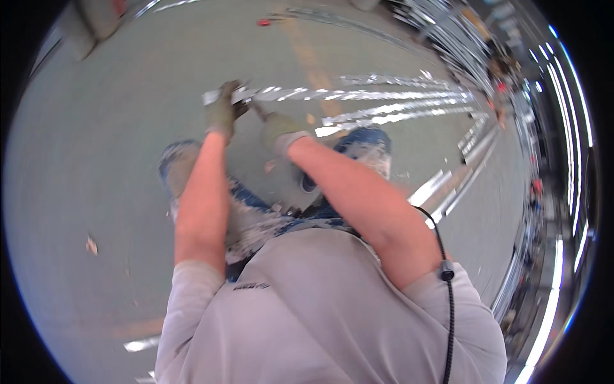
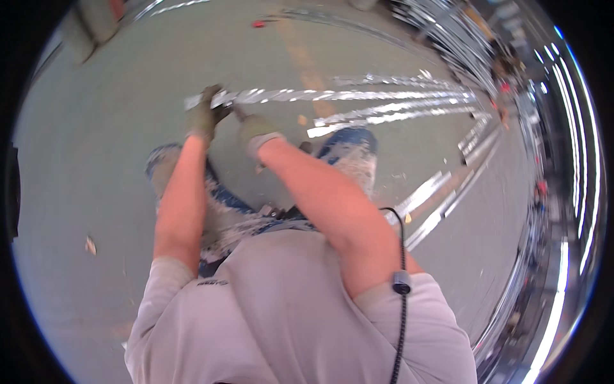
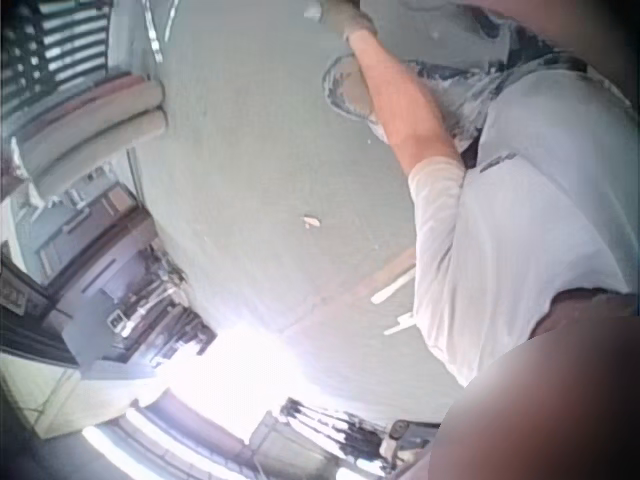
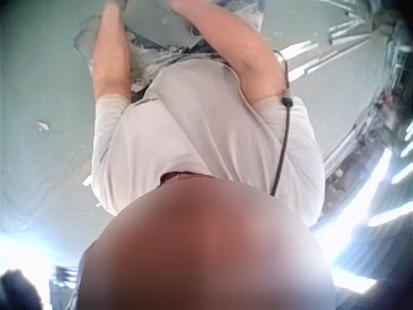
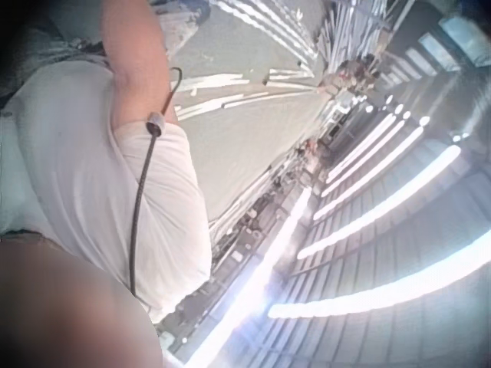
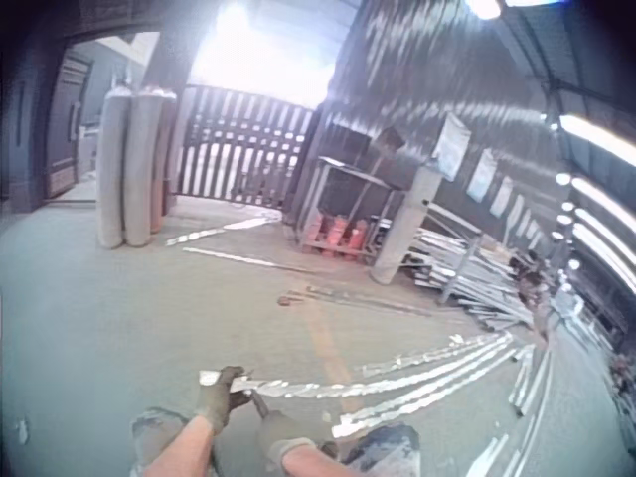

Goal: The person kneels on the floor and uses tin snips to cut a long, serrated metal strip into smaller segments. The person repeatedly positions the snips, cuts the strip, and places the cut pieces on the floor.

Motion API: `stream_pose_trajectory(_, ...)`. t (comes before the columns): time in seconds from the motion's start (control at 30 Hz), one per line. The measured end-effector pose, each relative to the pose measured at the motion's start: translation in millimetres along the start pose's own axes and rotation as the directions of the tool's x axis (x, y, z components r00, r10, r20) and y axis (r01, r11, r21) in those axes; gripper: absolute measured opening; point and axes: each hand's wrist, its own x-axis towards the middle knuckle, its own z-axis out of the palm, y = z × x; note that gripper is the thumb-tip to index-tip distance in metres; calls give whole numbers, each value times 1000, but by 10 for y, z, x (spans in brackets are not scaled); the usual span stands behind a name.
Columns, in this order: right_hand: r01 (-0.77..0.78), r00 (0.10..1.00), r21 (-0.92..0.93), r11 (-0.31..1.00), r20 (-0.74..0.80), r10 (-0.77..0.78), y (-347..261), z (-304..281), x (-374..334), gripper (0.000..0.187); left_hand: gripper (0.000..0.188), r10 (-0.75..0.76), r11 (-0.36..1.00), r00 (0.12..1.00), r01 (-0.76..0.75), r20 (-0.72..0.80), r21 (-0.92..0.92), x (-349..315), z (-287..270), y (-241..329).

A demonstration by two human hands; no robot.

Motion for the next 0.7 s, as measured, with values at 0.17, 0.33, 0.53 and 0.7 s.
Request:
stream_pose_trajectory(0.17,-355,935,498,791,197,295,-43,-20,-187,39,34,-63,995,997,60,-44,-79,-237,98,306)
stream_pose_trajectory(0.33,-296,953,564,771,117,280,412,546,-438,38,48,126,989,989,-118,81,-92,-162,-58,421)
stream_pose_trajectory(0.53,-406,913,715,569,295,281,785,700,-683,37,46,113,985,987,-96,117,-144,-115,-59,634)
stream_pose_trajectory(0.7,-398,917,827,397,349,192,1014,1097,-549,29,44,-41,977,994,62,102,-204,479,-27,-83)
